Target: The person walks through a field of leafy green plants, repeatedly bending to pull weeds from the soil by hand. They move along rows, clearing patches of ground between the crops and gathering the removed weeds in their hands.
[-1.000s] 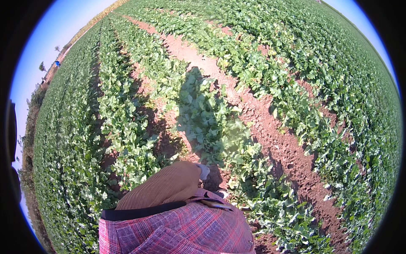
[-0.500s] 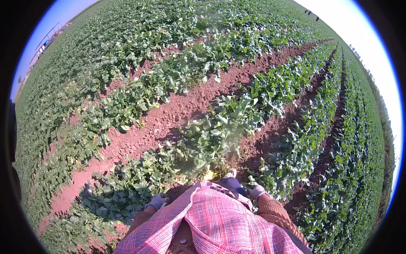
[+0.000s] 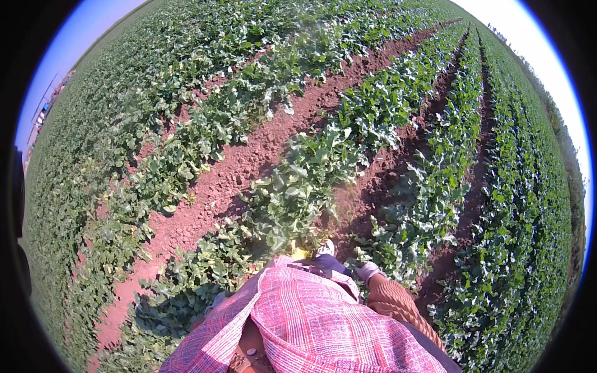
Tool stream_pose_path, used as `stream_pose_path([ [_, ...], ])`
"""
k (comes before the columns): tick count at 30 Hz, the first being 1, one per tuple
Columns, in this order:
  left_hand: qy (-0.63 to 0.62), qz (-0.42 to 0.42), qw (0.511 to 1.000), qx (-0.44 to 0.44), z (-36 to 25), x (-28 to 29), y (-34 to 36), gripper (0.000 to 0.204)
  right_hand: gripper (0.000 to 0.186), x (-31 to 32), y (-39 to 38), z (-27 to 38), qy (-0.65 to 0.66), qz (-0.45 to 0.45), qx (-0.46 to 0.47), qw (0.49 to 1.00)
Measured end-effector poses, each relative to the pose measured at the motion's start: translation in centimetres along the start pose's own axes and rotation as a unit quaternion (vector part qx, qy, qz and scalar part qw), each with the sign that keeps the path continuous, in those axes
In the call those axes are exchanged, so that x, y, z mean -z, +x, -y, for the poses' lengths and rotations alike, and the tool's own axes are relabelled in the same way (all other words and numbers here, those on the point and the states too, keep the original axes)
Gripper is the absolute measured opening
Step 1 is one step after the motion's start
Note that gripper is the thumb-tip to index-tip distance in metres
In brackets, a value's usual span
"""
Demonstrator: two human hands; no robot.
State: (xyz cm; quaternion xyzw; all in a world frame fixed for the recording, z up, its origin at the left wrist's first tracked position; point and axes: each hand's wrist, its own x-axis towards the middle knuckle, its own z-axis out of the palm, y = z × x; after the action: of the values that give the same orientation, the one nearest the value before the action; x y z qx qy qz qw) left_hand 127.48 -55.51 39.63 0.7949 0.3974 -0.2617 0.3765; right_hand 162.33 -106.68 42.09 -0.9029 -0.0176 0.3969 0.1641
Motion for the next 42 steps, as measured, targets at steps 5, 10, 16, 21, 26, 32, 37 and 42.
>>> stream_pose_path([
  [5,0.017,0.015,0.999,-0.023,-3.6,-0.5,2.8,0.04,0.03,2.1,2.1,-2.0,0.006,0.007,-0.002,1.0],
  [10,0.004,0.038,0.999,-0.039,-8.4,-0.5,4.6,0.041,0.032,4.3,4.1,-6.0,0.052,0.012,-0.043,0.998],
  [16,0.123,0.091,0.986,-0.065,-15.4,1.0,5.5,0.057,0.037,4.3,5.1,-13.7,-0.005,0.007,-0.085,0.996],
  [21,0.114,0.108,0.987,-0.035,-24.5,2.0,3.7,0.051,0.039,3.7,5.8,-16.8,-0.055,0.036,-0.138,0.988],
  [26,0.163,0.108,0.974,-0.111,-31.2,2.5,4.4,0.038,0.04,6.2,4.2,-16.7,0.083,0.037,-0.111,0.99],
  [32,0.009,0.073,0.991,-0.114,-33.6,1.7,8.5,0.032,0.038,9.0,3.3,-17.2,0.087,0.076,-0.151,0.982],
  [37,-0.081,0.067,0.992,-0.065,-36.3,2.6,8.9,0.033,0.034,8.8,5.0,-18.7,0.039,0.061,-0.132,0.989],
  [42,0.051,0.038,0.997,-0.045,-37.0,5.3,8.2,0.035,0.039,7.9,5.9,-18.7,0.146,-0.023,-0.143,0.979],
])
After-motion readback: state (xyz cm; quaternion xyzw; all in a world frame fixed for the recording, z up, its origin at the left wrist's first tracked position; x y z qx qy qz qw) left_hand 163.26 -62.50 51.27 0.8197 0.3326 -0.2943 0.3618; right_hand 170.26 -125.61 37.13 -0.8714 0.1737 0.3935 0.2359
